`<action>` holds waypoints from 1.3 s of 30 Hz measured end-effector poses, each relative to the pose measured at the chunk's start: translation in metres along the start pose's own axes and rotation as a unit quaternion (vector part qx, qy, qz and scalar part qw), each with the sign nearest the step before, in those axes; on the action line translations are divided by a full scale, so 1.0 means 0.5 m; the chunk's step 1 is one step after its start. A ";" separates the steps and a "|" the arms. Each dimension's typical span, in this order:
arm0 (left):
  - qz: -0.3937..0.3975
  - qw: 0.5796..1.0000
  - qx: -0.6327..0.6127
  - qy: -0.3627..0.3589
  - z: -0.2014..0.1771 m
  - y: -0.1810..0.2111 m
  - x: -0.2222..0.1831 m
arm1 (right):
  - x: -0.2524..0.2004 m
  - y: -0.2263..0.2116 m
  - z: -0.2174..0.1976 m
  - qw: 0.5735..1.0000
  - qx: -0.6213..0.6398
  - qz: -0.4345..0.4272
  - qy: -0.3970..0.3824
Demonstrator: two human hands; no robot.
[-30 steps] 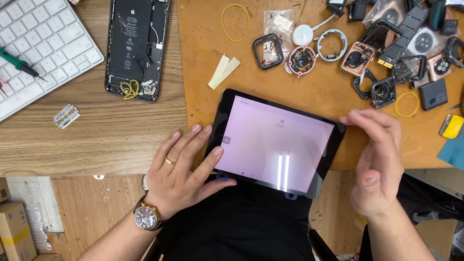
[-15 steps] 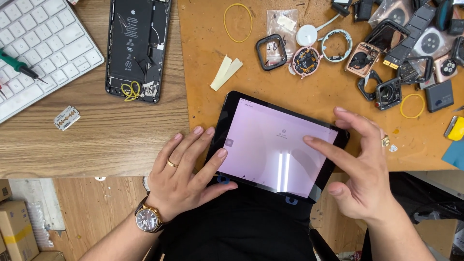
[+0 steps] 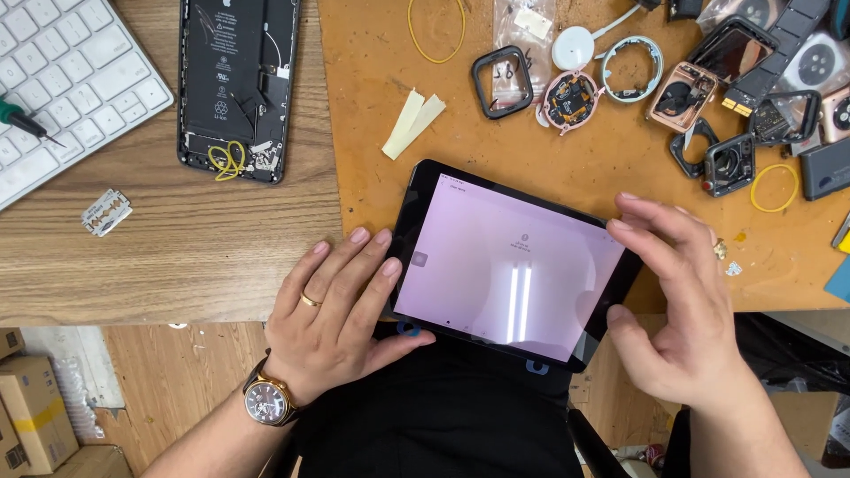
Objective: Testing and navigating various functions and settings on a tablet and a smartphone at a repair station.
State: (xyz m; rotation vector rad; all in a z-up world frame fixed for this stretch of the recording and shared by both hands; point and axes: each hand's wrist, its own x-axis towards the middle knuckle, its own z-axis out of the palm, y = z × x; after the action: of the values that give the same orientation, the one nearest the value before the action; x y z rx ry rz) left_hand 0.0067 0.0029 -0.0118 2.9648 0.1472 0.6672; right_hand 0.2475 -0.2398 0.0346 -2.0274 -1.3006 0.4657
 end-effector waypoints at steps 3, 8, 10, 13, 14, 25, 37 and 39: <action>0.004 1.000 0.017 -0.005 -0.001 -0.002 -0.002 | 0.000 0.001 0.003 1.000 -0.025 -0.005 -0.007; -0.002 1.000 0.005 -0.015 -0.012 -0.001 0.010 | -0.001 -0.002 0.005 0.999 -0.050 -0.017 -0.008; -0.003 1.000 0.006 -0.016 -0.013 -0.001 0.011 | 0.002 -0.003 0.005 0.998 -0.051 -0.023 -0.007; -0.004 1.000 0.007 -0.015 -0.013 -0.001 0.014 | 0.002 -0.004 0.004 0.999 -0.041 -0.020 -0.003; -0.004 1.000 0.006 -0.015 -0.014 -0.001 0.015 | 0.001 -0.004 0.004 0.999 -0.030 -0.011 0.001; -0.002 1.000 0.006 -0.029 -0.018 -0.001 0.014 | 0.011 -0.010 0.018 0.998 -0.048 -0.035 0.034; 0.003 0.999 0.023 -0.038 -0.022 -0.002 0.020 | 0.007 -0.003 0.018 0.997 -0.046 -0.055 0.038; 0.002 0.999 0.025 -0.040 -0.022 -0.002 0.018 | 0.004 0.000 0.020 0.997 -0.031 -0.062 0.039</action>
State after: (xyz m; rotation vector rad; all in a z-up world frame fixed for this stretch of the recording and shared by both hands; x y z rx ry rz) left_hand 0.0101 0.0060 0.0019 3.0354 0.1550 0.5518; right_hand 0.2421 -0.2343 0.0276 -1.9815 -1.3989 0.2899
